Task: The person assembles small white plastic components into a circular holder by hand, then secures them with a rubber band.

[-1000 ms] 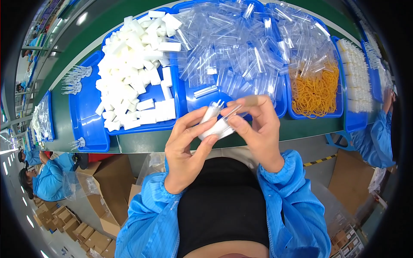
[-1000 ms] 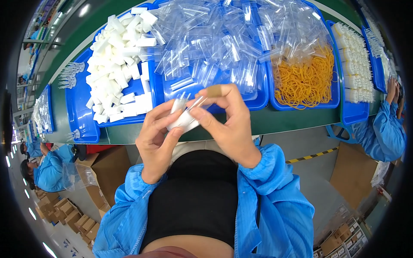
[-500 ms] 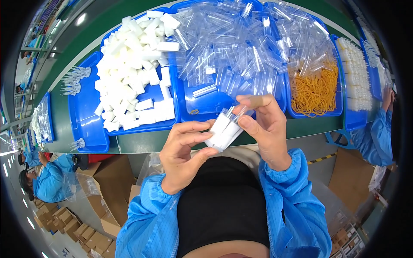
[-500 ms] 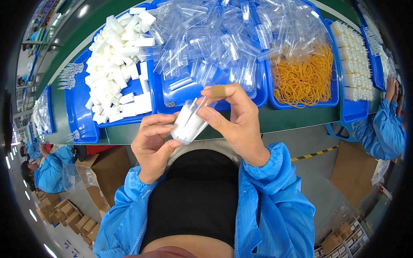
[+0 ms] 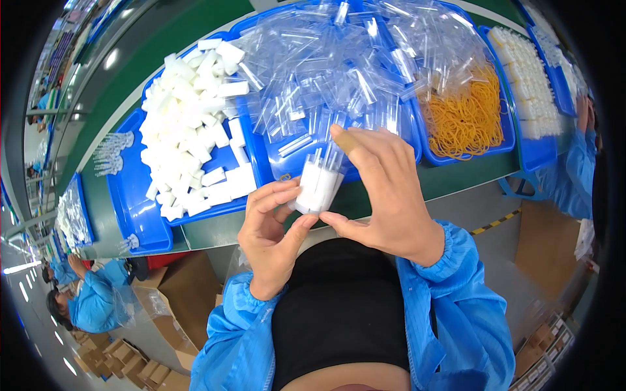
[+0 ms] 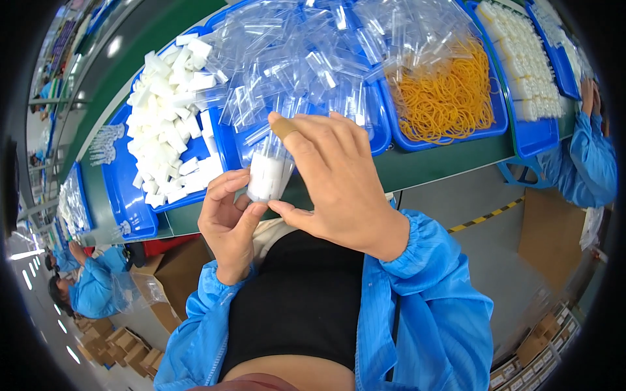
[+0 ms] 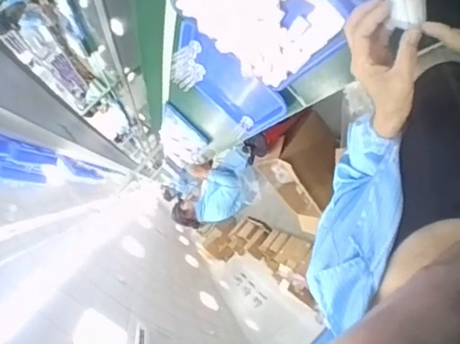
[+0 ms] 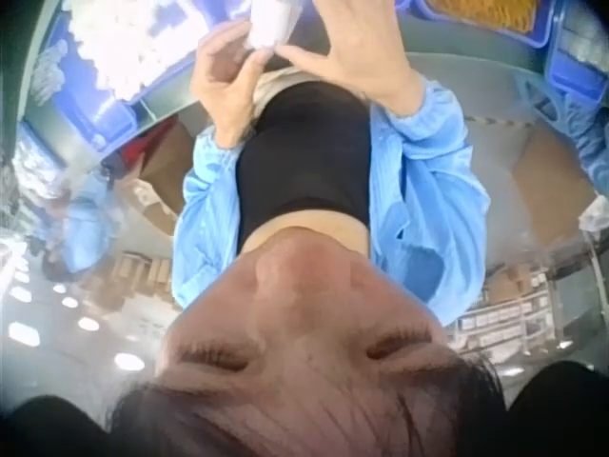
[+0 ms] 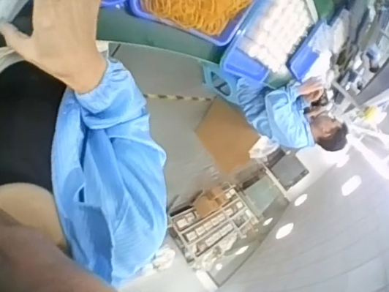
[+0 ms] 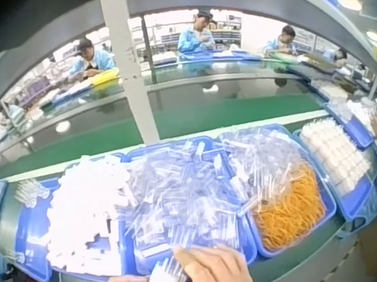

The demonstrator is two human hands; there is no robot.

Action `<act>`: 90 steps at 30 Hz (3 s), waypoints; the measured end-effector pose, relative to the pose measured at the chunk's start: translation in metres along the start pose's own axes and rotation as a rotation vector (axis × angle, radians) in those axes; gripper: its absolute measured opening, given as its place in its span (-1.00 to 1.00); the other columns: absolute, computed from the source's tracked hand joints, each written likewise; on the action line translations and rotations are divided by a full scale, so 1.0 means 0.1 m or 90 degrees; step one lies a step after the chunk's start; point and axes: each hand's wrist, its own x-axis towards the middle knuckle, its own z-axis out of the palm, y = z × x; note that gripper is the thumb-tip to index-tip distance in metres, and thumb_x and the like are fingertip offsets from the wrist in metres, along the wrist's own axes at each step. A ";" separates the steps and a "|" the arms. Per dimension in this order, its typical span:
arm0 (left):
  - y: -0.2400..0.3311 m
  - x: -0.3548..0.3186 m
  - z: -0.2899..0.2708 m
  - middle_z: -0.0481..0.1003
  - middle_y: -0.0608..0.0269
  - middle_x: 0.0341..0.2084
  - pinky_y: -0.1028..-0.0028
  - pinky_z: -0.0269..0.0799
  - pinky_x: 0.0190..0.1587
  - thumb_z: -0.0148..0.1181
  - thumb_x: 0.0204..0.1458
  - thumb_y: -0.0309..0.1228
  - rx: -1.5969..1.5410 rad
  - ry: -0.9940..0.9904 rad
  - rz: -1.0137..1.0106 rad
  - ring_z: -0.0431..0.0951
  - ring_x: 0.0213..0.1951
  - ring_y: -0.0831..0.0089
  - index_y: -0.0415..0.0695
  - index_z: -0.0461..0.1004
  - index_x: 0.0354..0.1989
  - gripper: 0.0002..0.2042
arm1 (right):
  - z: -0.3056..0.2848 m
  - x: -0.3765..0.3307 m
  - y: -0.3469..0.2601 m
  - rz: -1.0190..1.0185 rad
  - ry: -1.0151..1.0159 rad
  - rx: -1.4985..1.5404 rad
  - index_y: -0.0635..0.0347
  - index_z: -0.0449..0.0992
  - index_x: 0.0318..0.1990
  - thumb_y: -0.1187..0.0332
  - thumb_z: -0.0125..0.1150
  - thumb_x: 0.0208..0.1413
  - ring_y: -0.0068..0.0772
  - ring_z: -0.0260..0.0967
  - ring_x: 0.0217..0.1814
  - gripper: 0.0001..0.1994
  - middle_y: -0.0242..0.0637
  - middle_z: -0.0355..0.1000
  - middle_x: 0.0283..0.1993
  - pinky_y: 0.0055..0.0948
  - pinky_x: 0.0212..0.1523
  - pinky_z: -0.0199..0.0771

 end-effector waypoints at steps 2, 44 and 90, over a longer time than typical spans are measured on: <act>-0.02 0.00 -0.01 0.31 0.07 0.07 0.27 0.51 0.15 0.32 -0.05 -0.73 -0.004 -0.002 -0.018 0.42 0.17 0.21 -0.32 0.43 0.01 -0.60 | 0.01 -0.01 0.00 0.012 -0.010 -0.022 0.23 0.19 0.35 0.22 0.53 -0.25 -0.03 0.18 0.27 -0.06 -0.14 0.26 0.23 -0.01 0.31 0.06; 0.18 0.20 0.40 0.42 0.20 -0.03 0.47 0.43 0.03 0.24 0.12 -0.47 -0.073 -0.291 -0.439 0.48 -0.01 0.48 -0.24 0.25 0.17 -0.54 | 0.10 -0.34 0.28 -0.112 0.020 0.061 -0.04 0.49 0.08 0.21 0.50 -0.24 -0.30 0.39 0.14 -0.40 -0.32 0.40 0.10 -0.03 0.31 0.15; 0.04 0.34 0.26 0.49 0.13 -0.41 0.49 0.46 -0.36 0.39 -0.10 -0.60 -0.014 -0.042 -0.214 0.55 -0.41 0.41 -0.16 0.33 -0.32 -0.70 | -0.79 -0.14 0.98 0.240 0.359 0.199 0.28 0.50 -0.22 0.45 0.25 0.16 -0.56 0.35 -0.27 -0.90 -0.37 0.38 -0.30 -0.54 -0.23 0.37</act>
